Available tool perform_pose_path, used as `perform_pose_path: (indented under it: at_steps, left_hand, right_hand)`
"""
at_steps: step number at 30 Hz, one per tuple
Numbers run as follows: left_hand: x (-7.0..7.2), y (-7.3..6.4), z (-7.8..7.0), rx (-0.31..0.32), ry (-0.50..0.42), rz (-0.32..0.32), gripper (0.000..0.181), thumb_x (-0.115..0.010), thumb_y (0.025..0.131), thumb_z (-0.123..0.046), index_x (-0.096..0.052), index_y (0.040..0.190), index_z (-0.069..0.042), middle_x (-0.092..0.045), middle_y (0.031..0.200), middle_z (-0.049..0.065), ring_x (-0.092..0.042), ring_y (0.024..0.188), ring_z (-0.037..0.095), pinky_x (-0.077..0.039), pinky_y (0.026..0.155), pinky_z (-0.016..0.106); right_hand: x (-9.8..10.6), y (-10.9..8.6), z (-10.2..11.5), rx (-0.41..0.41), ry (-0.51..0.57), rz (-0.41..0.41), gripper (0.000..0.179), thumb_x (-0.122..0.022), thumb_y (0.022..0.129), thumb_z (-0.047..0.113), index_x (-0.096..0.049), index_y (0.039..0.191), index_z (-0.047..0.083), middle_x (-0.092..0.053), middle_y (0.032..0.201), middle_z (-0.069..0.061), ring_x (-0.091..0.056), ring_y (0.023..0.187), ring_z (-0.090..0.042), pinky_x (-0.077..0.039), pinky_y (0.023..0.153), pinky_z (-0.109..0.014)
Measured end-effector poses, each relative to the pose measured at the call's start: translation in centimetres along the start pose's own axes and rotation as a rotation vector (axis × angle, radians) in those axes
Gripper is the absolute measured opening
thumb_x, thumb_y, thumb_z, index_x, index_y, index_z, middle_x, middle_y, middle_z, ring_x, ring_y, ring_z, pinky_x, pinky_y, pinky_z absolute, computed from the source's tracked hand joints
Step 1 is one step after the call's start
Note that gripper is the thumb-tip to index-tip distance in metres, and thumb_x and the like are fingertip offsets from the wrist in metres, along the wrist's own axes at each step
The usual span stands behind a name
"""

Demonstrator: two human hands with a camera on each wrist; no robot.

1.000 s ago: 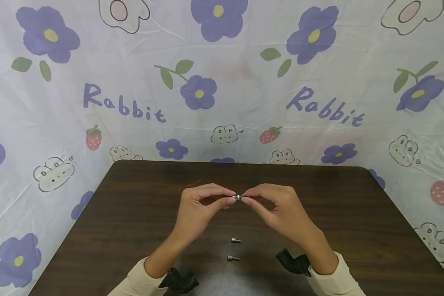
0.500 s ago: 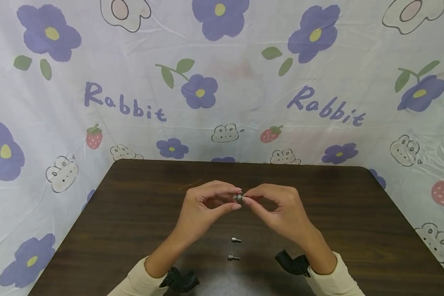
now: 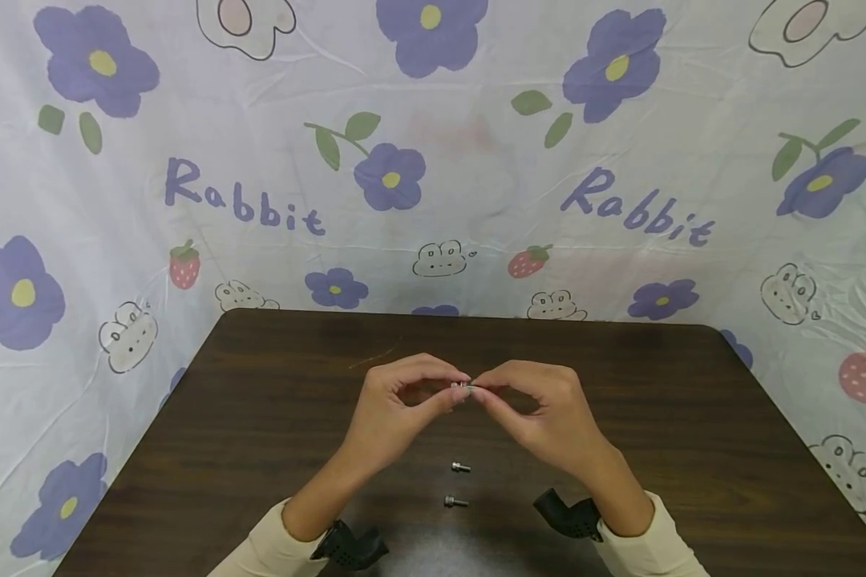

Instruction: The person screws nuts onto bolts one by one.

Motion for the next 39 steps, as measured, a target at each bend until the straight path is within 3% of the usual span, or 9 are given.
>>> perform_pose_path:
  at_steps: [5,12,15,20,26,33,39]
  left_hand:
    - [-0.1,0.0,0.4,0.032,-0.035,0.012,0.006,-0.073,0.095,-0.007,-0.078,0.099,-0.006,-0.073,0.093,0.007,-0.072,0.079,0.021,-0.063,0.068,0.038]
    - [-0.2,0.1,1.2,0.107,0.035,0.026,0.017,-0.064,0.102,-0.016,-0.078,0.094,-0.008,-0.074,0.087,0.008,-0.072,0.078,0.02,-0.063,0.069,0.038]
    - [-0.3,0.1,1.4,0.126,0.047,0.037,0.022,-0.059,0.105,-0.018,-0.077,0.101,-0.007,-0.075,0.091,0.009,-0.073,0.079,0.021,-0.062,0.068,0.038]
    - [-0.2,0.1,0.6,0.058,-0.012,0.036,0.021,-0.071,0.096,-0.01,-0.074,0.117,-0.008,-0.074,0.104,0.006,-0.073,0.082,0.024,-0.062,0.065,0.038]
    - [0.0,0.1,-0.5,-0.063,0.029,0.013,0.023,-0.081,0.086,-0.004,-0.077,0.108,-0.008,-0.074,0.102,0.002,-0.07,0.084,0.019,-0.058,0.058,0.03]
    - [0.0,0.1,-0.3,-0.056,0.036,-0.003,0.018,-0.08,0.087,-0.002,-0.078,0.104,-0.008,-0.074,0.098,0.003,-0.068,0.08,0.019,-0.056,0.056,0.027]
    - [0.0,0.0,0.2,-0.015,0.01,0.005,0.01,-0.076,0.092,-0.005,-0.078,0.101,-0.009,-0.073,0.094,0.003,-0.069,0.072,0.024,-0.06,0.057,0.036]
  right_hand:
    - [0.0,0.1,0.4,0.052,0.004,-0.018,0.004,-0.076,0.092,0.007,-0.077,0.096,0.008,-0.076,0.087,-0.002,-0.072,0.075,-0.012,-0.059,0.069,-0.022]
    - [0.0,0.2,0.5,0.057,-0.004,-0.027,0.017,-0.07,0.099,0.021,-0.077,0.094,0.007,-0.076,0.086,-0.002,-0.072,0.074,-0.013,-0.059,0.068,-0.023]
    - [0.1,0.1,0.5,0.051,-0.019,-0.033,0.017,-0.07,0.099,0.022,-0.077,0.094,0.007,-0.076,0.086,-0.002,-0.072,0.075,-0.014,-0.059,0.069,-0.025]
    - [0.3,0.0,0.3,0.036,-0.022,-0.038,0.019,-0.069,0.099,0.023,-0.077,0.094,0.007,-0.076,0.087,-0.003,-0.073,0.075,-0.015,-0.06,0.071,-0.025]
    - [0.5,0.0,0.5,0.058,-0.019,-0.045,0.016,-0.071,0.098,0.021,-0.077,0.095,0.007,-0.076,0.087,-0.003,-0.073,0.076,-0.016,-0.061,0.069,-0.029]
    - [0.4,0.0,0.6,0.072,-0.018,-0.044,0.014,-0.071,0.098,0.02,-0.077,0.095,0.007,-0.076,0.087,-0.002,-0.073,0.076,-0.014,-0.06,0.07,-0.026]
    - [0.2,0.1,0.7,0.091,-0.005,-0.057,0.018,-0.069,0.099,0.023,-0.077,0.094,0.007,-0.075,0.086,-0.003,-0.072,0.074,-0.013,-0.059,0.07,-0.023]
Point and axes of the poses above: each hand's wrist, its own y-axis towards the middle knuckle, its own x-axis out of the back of the hand, z = x × y, the point moved 10 cm from there along y, towards the middle knuckle
